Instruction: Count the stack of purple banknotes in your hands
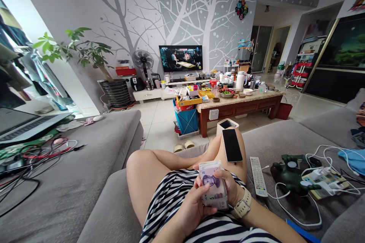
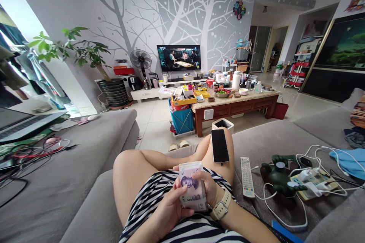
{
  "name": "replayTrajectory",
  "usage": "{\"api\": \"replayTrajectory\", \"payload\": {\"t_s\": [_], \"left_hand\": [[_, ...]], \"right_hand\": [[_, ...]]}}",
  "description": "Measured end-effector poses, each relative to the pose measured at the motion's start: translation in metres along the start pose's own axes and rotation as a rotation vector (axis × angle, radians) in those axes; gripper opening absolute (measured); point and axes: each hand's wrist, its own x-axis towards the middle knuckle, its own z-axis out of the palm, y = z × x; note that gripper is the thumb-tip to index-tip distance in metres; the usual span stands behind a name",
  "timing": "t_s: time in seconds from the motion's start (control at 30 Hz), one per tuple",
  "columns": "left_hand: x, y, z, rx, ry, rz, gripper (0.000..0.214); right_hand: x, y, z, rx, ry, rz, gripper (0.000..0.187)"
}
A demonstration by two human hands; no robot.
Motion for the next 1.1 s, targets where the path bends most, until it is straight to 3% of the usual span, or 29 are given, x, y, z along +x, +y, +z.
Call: {"api": "replayTrajectory", "payload": {"t_s": [0.1, 0.27, 0.4, 0.47, 0.63, 0.73, 0.97, 1.1], "left_hand": [[0.003, -0.004, -0.003, 0.013, -0.011, -0.007, 0.039], [0.006, -0.013, -0.004, 0.039, 0.048, 0.044, 0.046], [0.005, -0.012, -0.001, 0.062, 0.059, 0.097, 0.048], [0.004, -0.009, 0.0, 0.072, 0.06, 0.129, 0.046], [0.003, 0.002, -0.001, 0.1, 0.189, 0.269, 0.044], [0.003, 0.004, -0.003, 0.155, 0.208, 0.284, 0.041], [0.006, 0.007, -0.002, 0.046, 0.275, 0.245, 0.034], [0.007, 0.008, -0.003, -0.027, 0.308, 0.242, 0.022]], "right_hand": [[-0.002, -0.004, 0.003, -0.041, 0.013, -0.081, 0.033], [-0.008, -0.01, 0.01, -0.16, 0.146, -0.152, 0.033], [-0.01, -0.014, 0.012, -0.133, 0.047, -0.046, 0.041], [-0.009, -0.017, 0.015, -0.167, 0.039, -0.067, 0.047], [-0.005, -0.02, 0.019, -0.334, 0.166, -0.301, 0.042], [-0.002, -0.014, 0.017, -0.436, 0.305, -0.389, 0.038], [-0.004, 0.001, 0.007, -0.631, 0.528, -0.467, 0.036], [-0.005, 0.005, 0.003, -0.748, 0.551, -0.485, 0.027]]}}
